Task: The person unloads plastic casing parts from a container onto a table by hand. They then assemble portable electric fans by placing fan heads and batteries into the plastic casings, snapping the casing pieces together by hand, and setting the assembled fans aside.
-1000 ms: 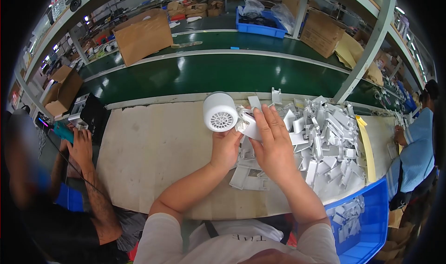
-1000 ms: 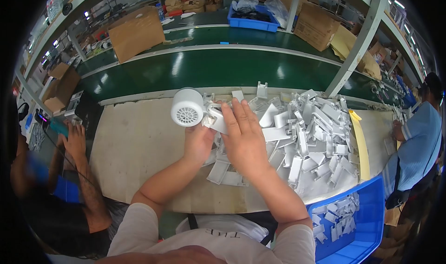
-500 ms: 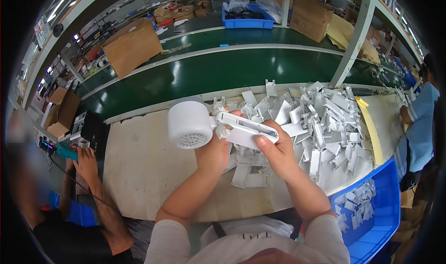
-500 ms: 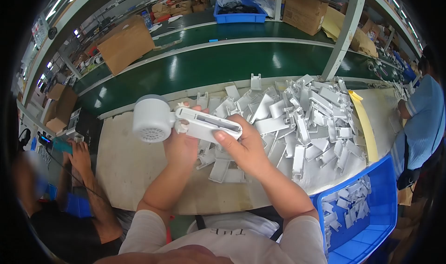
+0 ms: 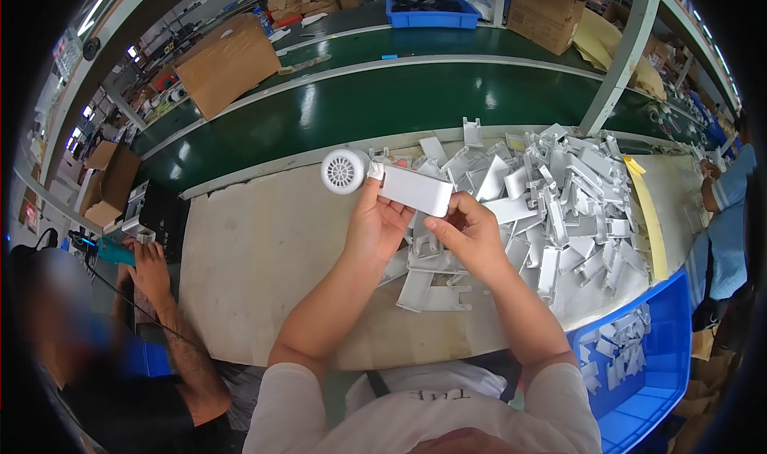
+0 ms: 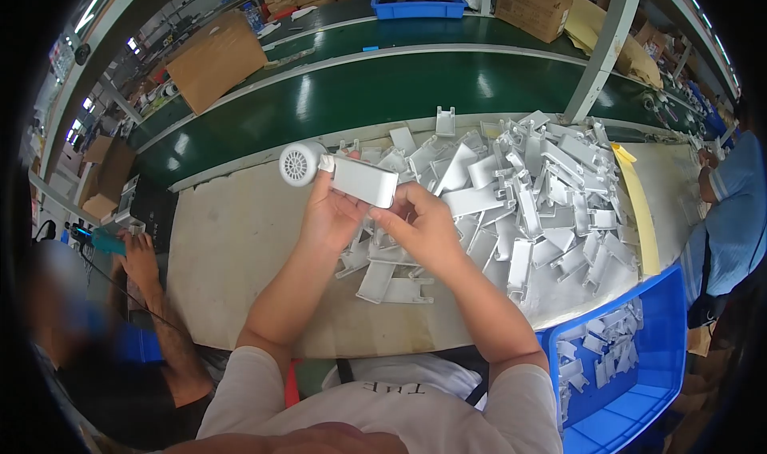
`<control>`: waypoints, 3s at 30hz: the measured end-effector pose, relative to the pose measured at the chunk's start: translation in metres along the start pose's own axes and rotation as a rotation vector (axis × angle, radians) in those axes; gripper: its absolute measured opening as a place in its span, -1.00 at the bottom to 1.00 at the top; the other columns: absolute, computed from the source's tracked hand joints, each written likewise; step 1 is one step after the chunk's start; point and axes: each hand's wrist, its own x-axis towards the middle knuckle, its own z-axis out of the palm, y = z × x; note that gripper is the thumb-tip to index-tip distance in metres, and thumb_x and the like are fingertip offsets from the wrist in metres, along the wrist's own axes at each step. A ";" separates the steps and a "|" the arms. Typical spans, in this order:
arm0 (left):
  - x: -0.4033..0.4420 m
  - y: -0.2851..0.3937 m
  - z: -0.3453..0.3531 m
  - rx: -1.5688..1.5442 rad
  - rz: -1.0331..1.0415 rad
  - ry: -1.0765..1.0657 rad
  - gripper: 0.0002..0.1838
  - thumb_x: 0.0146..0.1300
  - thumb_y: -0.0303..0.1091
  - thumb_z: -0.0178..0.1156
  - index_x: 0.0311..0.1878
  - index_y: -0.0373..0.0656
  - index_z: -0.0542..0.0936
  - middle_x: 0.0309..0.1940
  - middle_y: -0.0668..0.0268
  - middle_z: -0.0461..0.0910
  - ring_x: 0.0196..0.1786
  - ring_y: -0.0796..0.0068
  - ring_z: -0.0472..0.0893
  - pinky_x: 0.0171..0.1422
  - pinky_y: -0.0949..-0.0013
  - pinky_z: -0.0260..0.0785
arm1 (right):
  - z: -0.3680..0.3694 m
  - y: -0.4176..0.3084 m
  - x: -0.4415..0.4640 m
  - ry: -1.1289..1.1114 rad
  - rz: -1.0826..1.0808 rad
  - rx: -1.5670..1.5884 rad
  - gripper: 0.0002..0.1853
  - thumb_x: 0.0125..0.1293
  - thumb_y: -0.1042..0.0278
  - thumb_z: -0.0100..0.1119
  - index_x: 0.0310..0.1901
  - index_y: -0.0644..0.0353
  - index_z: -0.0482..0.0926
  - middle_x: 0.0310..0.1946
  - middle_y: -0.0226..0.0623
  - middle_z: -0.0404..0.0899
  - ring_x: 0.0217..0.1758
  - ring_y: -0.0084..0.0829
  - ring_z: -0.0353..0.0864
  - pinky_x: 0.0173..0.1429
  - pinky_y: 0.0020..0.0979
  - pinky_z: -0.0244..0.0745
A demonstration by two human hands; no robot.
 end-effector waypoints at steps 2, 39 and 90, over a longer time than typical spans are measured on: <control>0.006 -0.001 -0.009 0.040 -0.015 -0.018 -0.64 0.30 -0.15 0.03 0.09 -0.08 0.36 0.09 0.31 0.44 0.13 0.44 0.43 0.22 0.27 0.31 | -0.003 0.004 -0.001 0.028 -0.005 -0.081 -0.78 0.10 0.35 0.30 -0.36 0.29 0.49 -0.54 -0.40 0.51 -0.51 -0.67 0.42 -0.44 -0.57 0.35; -0.011 -0.016 0.002 -0.011 -0.016 -0.250 -0.64 0.37 -0.08 -0.13 0.13 -0.01 0.35 0.10 0.40 0.39 0.19 0.35 0.36 0.27 0.12 0.25 | 0.003 0.002 -0.010 -0.080 0.456 0.802 -0.89 0.18 0.38 0.20 -0.38 0.22 0.51 -0.59 -0.45 0.43 -0.70 -0.72 0.25 -0.65 -0.64 0.07; -0.022 0.243 -0.202 2.508 0.382 0.988 -0.57 0.09 -0.23 0.12 0.03 -0.16 0.36 -0.26 0.02 0.59 -0.20 -0.01 0.58 -0.16 0.06 0.40 | -0.001 0.000 -0.012 -0.033 -0.504 -0.317 -0.92 0.04 0.47 0.24 -0.39 0.16 0.55 -0.50 -0.30 0.52 -0.45 -0.26 0.52 -0.37 -0.34 0.41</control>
